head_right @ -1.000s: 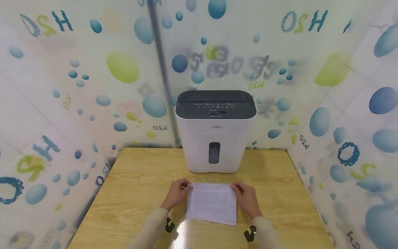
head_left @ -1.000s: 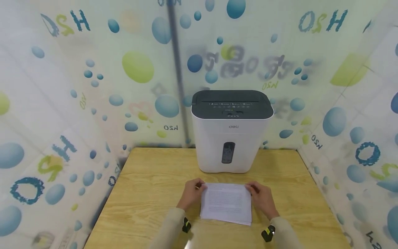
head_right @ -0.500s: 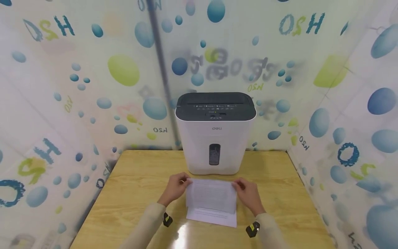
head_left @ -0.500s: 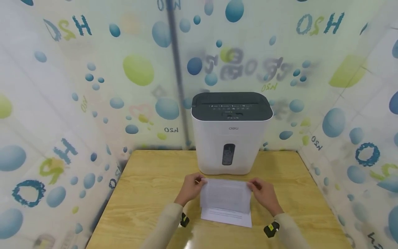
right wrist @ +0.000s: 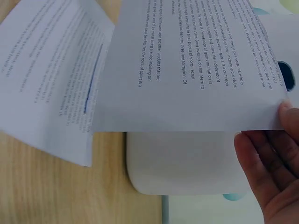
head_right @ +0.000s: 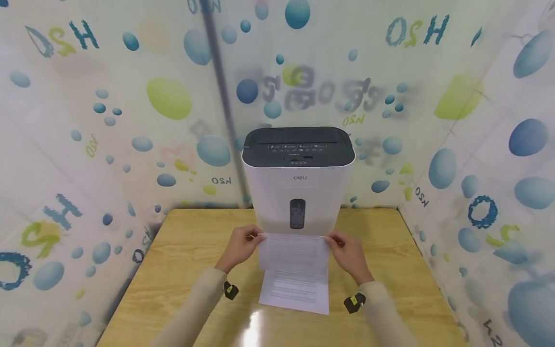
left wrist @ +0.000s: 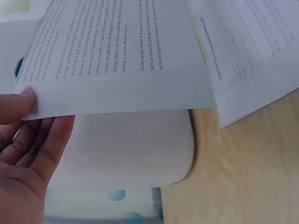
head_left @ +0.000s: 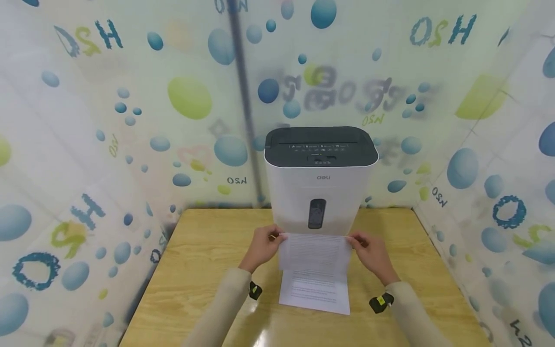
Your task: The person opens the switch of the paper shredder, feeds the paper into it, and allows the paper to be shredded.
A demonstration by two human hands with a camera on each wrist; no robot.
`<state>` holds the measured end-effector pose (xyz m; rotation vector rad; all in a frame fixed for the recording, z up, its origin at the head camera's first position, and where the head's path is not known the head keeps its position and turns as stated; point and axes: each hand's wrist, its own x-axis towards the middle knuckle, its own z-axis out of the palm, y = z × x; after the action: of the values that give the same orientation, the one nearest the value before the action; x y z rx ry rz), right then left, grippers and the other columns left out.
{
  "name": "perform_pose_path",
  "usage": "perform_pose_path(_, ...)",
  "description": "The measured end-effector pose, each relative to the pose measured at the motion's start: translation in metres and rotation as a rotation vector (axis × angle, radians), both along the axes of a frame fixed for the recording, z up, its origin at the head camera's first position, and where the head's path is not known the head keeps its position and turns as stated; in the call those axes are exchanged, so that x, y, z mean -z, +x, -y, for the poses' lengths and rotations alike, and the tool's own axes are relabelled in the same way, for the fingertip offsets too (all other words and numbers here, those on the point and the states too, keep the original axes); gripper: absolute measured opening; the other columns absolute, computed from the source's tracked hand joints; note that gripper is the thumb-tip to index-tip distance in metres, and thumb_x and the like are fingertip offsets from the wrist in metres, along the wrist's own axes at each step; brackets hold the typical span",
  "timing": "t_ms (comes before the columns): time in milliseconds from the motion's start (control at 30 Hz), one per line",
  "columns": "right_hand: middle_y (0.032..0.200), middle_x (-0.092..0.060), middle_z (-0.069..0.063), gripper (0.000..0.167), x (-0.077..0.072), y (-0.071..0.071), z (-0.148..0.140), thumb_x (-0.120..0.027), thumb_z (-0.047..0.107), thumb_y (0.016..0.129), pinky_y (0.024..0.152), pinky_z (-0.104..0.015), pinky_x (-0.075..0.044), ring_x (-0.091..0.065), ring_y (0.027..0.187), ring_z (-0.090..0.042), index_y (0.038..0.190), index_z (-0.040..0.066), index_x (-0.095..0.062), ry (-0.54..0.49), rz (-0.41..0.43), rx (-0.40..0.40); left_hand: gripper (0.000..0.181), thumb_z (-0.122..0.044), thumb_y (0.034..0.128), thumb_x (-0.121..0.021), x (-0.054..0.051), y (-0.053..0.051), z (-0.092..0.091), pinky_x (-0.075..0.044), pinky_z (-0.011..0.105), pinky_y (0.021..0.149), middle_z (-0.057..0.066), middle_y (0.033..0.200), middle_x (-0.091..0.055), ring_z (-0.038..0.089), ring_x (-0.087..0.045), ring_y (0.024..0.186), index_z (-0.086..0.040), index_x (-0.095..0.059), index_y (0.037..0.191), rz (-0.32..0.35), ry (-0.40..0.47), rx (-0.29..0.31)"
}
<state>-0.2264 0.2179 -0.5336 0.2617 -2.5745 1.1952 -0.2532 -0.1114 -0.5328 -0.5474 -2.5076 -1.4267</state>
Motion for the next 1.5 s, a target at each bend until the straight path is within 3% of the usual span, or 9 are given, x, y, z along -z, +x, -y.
perform_pose_path(200, 0.09, -0.077, -0.008, 0.013, -0.016, -0.009, -0.002, -0.071, 0.019, 0.098, 0.068, -0.02, -0.053, -0.066, 0.077, -0.006, 0.097, 0.008, -0.077, -0.032, -0.038, 0.0, 0.007, -0.006, 0.0925, -0.074, -0.019, -0.007, 0.002, -0.056, 0.024, 0.068, 0.006, 0.087, -0.076, 0.013, -0.069, 0.081, -0.01, -0.074, 0.087, -0.002, 0.036, -0.013)
perform_pose_path(367, 0.089, -0.077, -0.012, 0.014, -0.038, -0.014, -0.001, -0.073, 0.019, 0.096, 0.064, -0.018, -0.051, -0.064, 0.073, -0.004, 0.097, 0.006, -0.077, -0.077, -0.081, -0.008, 0.007, -0.007, 0.0933, -0.074, -0.039, -0.012, 0.003, -0.056, 0.025, 0.067, 0.008, 0.088, -0.076, 0.013, -0.068, 0.079, -0.008, -0.074, 0.086, -0.011, 0.075, -0.023)
perform_pose_path(567, 0.093, -0.077, -0.015, 0.023, -0.064, -0.017, -0.001, -0.073, 0.026, 0.097, 0.062, -0.017, -0.049, -0.06, 0.073, 0.001, 0.101, 0.004, -0.078, -0.14, -0.011, 0.015, 0.009, -0.012, 0.094, -0.074, -0.063, -0.015, 0.005, -0.057, 0.027, 0.069, 0.006, 0.086, -0.075, 0.011, -0.066, 0.076, -0.009, -0.075, 0.085, -0.014, 0.097, -0.051)
perform_pose_path(700, 0.093, -0.076, -0.015, 0.023, -0.08, -0.02, -0.003, -0.072, 0.027, 0.097, 0.062, -0.016, -0.049, -0.065, 0.075, -0.004, 0.102, 0.005, -0.078, -0.165, -0.02, 0.013, 0.009, -0.013, 0.0929, -0.076, -0.08, -0.019, 0.005, -0.057, 0.025, 0.069, 0.008, 0.085, -0.076, 0.011, -0.067, 0.073, -0.007, -0.077, 0.087, -0.026, 0.119, -0.059)
perform_pose_path(833, 0.089, -0.076, -0.009, 0.023, -0.098, -0.024, -0.006, -0.072, 0.027, 0.097, 0.063, -0.016, -0.05, -0.068, 0.075, -0.011, 0.101, 0.005, -0.078, -0.187, -0.058, -0.006, 0.01, -0.015, 0.0915, -0.078, -0.1, -0.022, 0.002, -0.055, 0.024, 0.067, 0.01, 0.084, -0.076, 0.012, -0.066, 0.071, -0.006, -0.078, 0.088, -0.041, 0.137, -0.072)
perform_pose_path(1100, 0.082, -0.07, 0.017, 0.025, -0.133, -0.027, -0.012, -0.072, 0.027, 0.098, 0.064, -0.016, -0.052, -0.065, 0.074, -0.001, 0.104, 0.003, -0.077, -0.239, -0.095, -0.016, 0.01, -0.016, 0.0921, -0.078, -0.137, -0.027, -0.005, -0.051, 0.022, 0.063, 0.009, 0.085, -0.076, 0.012, -0.066, 0.072, -0.006, -0.079, 0.092, -0.081, 0.12, -0.083)
perform_pose_path(1333, 0.088, -0.071, 0.022, 0.027, -0.165, -0.03, -0.011, -0.071, 0.026, 0.098, 0.074, -0.012, -0.055, -0.069, 0.08, 0.003, 0.109, 0.002, -0.075, -0.268, -0.104, -0.024, 0.01, -0.019, 0.0939, -0.076, -0.166, -0.031, -0.005, -0.049, 0.024, 0.063, 0.007, 0.086, -0.076, 0.015, -0.064, 0.074, -0.01, -0.079, 0.096, -0.113, 0.121, -0.074)
perform_pose_path(1500, 0.087, -0.071, 0.023, 0.029, -0.181, -0.032, -0.01, -0.072, 0.027, 0.097, 0.078, -0.013, -0.056, -0.071, 0.081, 0.004, 0.111, 0.003, -0.075, -0.332, -0.066, -0.004, 0.01, -0.02, 0.0946, -0.075, -0.183, -0.035, -0.006, -0.051, 0.026, 0.066, 0.006, 0.087, -0.077, 0.015, -0.064, 0.075, -0.01, -0.079, 0.094, -0.151, 0.104, -0.074)
